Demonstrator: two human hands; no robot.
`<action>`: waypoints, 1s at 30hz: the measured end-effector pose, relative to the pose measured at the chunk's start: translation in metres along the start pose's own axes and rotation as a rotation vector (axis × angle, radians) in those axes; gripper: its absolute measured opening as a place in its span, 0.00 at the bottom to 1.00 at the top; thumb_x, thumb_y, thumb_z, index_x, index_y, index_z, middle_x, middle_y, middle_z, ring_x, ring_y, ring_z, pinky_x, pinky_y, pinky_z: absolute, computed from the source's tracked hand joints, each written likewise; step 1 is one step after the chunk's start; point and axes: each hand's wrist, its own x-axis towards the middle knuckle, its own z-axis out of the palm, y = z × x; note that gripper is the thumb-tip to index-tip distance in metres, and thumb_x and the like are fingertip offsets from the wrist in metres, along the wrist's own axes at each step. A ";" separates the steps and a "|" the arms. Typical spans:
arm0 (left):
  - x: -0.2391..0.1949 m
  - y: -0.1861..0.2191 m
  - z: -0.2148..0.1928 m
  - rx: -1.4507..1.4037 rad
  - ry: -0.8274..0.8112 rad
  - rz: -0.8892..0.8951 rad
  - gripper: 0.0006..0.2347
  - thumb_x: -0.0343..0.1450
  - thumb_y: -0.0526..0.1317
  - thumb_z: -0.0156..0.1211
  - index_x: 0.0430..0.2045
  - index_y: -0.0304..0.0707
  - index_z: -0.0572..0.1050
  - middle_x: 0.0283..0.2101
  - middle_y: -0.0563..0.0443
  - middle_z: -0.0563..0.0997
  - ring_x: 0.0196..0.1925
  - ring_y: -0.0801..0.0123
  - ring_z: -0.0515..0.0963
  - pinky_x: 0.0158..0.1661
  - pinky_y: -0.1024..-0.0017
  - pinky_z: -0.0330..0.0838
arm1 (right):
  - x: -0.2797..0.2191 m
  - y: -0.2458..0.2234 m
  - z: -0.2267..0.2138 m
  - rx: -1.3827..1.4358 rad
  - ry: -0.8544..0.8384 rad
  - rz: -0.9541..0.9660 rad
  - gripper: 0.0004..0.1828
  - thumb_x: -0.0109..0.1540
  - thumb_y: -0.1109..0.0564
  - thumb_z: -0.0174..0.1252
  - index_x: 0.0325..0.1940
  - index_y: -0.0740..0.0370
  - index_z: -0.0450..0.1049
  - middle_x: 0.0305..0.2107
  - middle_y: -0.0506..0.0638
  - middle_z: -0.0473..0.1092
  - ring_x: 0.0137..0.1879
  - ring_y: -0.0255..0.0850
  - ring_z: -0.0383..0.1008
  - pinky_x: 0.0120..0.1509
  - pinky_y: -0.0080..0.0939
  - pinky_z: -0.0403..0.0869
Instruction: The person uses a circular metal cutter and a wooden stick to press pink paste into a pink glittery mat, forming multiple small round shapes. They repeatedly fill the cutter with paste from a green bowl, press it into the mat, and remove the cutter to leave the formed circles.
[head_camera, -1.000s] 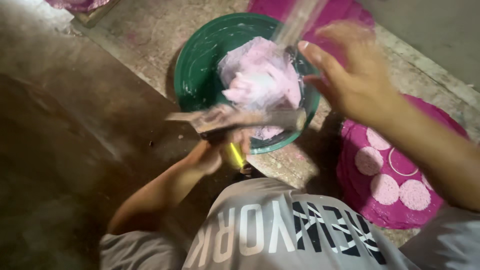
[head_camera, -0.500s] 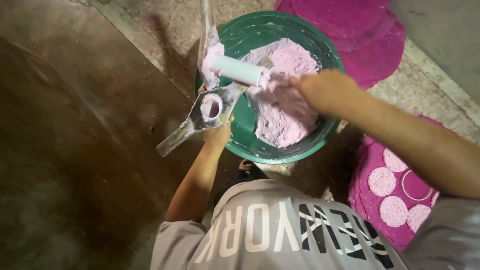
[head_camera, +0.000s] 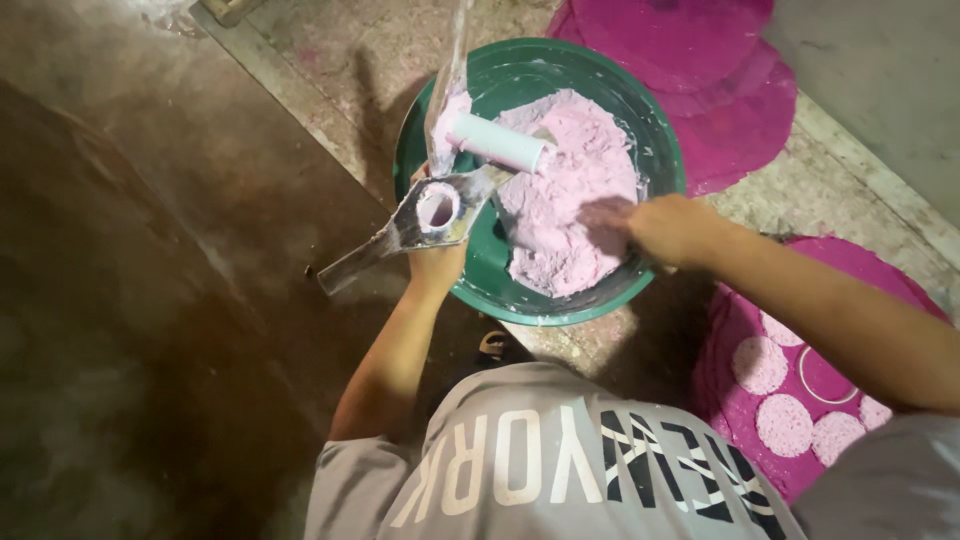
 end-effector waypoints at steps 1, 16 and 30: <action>0.002 0.002 0.000 -0.012 -0.004 0.005 0.23 0.72 0.34 0.70 0.59 0.31 0.68 0.50 0.44 0.80 0.53 0.62 0.80 0.56 0.67 0.73 | -0.013 0.000 0.001 -0.038 0.043 -0.053 0.39 0.60 0.56 0.53 0.75 0.27 0.57 0.40 0.52 0.79 0.41 0.49 0.82 0.46 0.49 0.79; 0.003 0.081 0.029 0.389 -0.548 0.293 0.24 0.67 0.45 0.64 0.58 0.39 0.71 0.50 0.41 0.81 0.50 0.53 0.82 0.50 0.62 0.75 | -0.120 -0.022 -0.100 0.557 -0.050 0.122 0.21 0.67 0.40 0.52 0.60 0.45 0.79 0.44 0.47 0.80 0.50 0.41 0.79 0.58 0.46 0.76; 0.017 0.053 0.022 0.406 -0.550 0.347 0.17 0.67 0.43 0.60 0.48 0.37 0.76 0.50 0.38 0.80 0.51 0.50 0.79 0.52 0.60 0.71 | -0.195 -0.074 -0.099 -0.404 0.502 0.057 0.37 0.50 0.57 0.56 0.66 0.53 0.71 0.36 0.43 0.72 0.30 0.35 0.75 0.22 0.34 0.71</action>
